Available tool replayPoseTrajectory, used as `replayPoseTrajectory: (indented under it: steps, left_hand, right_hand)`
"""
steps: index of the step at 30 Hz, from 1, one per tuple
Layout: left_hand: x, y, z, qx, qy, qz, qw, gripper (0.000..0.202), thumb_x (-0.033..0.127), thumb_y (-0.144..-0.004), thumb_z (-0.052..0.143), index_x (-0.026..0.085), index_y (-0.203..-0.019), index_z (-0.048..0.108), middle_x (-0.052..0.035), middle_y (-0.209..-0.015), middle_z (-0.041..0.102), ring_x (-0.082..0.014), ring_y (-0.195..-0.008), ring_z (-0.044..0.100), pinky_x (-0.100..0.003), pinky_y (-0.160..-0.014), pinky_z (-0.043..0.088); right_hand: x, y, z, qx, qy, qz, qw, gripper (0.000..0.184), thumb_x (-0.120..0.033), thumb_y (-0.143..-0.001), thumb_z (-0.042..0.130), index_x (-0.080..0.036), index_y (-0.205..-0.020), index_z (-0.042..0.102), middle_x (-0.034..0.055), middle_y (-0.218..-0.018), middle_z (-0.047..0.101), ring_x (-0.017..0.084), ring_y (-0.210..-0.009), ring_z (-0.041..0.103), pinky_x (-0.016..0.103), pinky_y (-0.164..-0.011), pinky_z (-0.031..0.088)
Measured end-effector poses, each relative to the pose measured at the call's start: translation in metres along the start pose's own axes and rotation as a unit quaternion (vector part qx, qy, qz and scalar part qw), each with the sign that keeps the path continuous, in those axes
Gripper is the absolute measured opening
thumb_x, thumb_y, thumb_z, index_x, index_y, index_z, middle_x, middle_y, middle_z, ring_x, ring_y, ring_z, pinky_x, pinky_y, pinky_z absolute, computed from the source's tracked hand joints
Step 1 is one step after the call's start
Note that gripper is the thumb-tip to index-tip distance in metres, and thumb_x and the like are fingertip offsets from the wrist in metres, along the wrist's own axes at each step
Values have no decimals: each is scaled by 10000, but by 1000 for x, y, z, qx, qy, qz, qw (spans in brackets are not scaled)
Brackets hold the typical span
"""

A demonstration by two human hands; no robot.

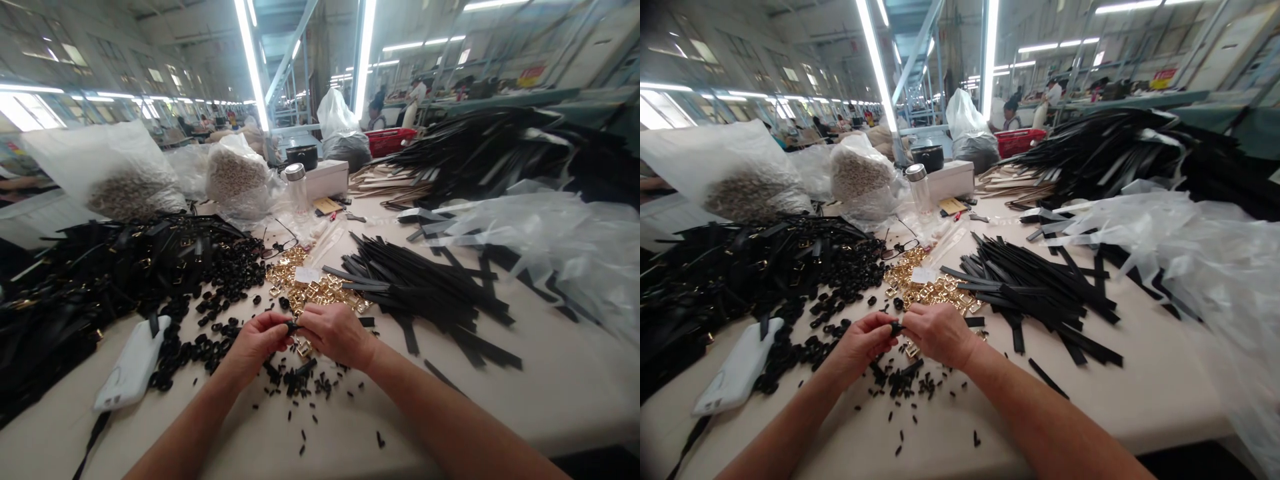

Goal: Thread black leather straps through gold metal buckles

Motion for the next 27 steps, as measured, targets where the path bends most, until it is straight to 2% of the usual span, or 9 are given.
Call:
replayPoseTrajectory:
  steps: [4, 7, 11, 17, 23, 27]
  left_hand:
    - [13, 2, 1, 10, -88, 63, 994, 261, 320, -651, 807, 152, -832, 724, -21, -701, 697, -111, -630, 616, -200, -608, 481]
    - [20, 4, 4, 33, -118, 91, 988, 235, 310, -639, 802, 149, -793, 724, -12, -662, 678, -110, -603, 573, -213, -591, 459]
    - [17, 2, 6, 30, -104, 80, 991, 243, 322, -631, 804, 144, -767, 707, -10, -631, 660, -116, -586, 570, -218, -578, 447]
    - [13, 0, 0, 18, -49, 68, 996, 228, 308, -645, 802, 158, -781, 696, -6, -660, 665, -110, -582, 583, -212, -579, 448]
    - [16, 4, 13, -21, -85, 69, 994, 209, 281, -640, 797, 138, -768, 715, -17, -637, 665, -101, -549, 550, -218, -566, 433]
    - [22, 5, 12, 1, -79, 87, 993, 211, 295, -650, 789, 143, -774, 710, -13, -625, 661, -102, -552, 545, -221, -574, 432]
  right_hand:
    - [2, 1, 3, -1, 16, 10, 1000, 237, -286, -950, 507, -176, -742, 534, -15, -706, 547, 101, -582, 464, 255, -516, 245]
    - [4, 2, 11, -7, 30, 26, 999, 246, -304, -954, 502, -175, -747, 534, -9, -703, 546, 107, -574, 464, 262, -514, 241]
    - [4, 2, 20, -22, 39, 34, 998, 246, -288, -956, 491, -175, -742, 537, -2, -704, 553, 114, -575, 480, 267, -518, 245]
    - [8, 0, 7, -12, 8, 57, 998, 180, -314, -941, 541, -178, -830, 577, 1, -743, 616, 125, -624, 549, 252, -563, 301]
    - [7, 2, 16, -51, 13, 36, 998, 200, -264, -900, 599, -174, -728, 549, 0, -679, 615, 141, -610, 577, 255, -548, 304]
    - [13, 1, 11, -29, -16, 62, 998, 145, -325, -901, 616, -187, -860, 596, 7, -785, 666, 142, -674, 614, 244, -589, 349]
Point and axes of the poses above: each hand's wrist, its own y-axis away from the middle knuckle, its own z-axis out of the palm, x = y × z, the point moved 7 cm from there along -y, towards the middle knuckle
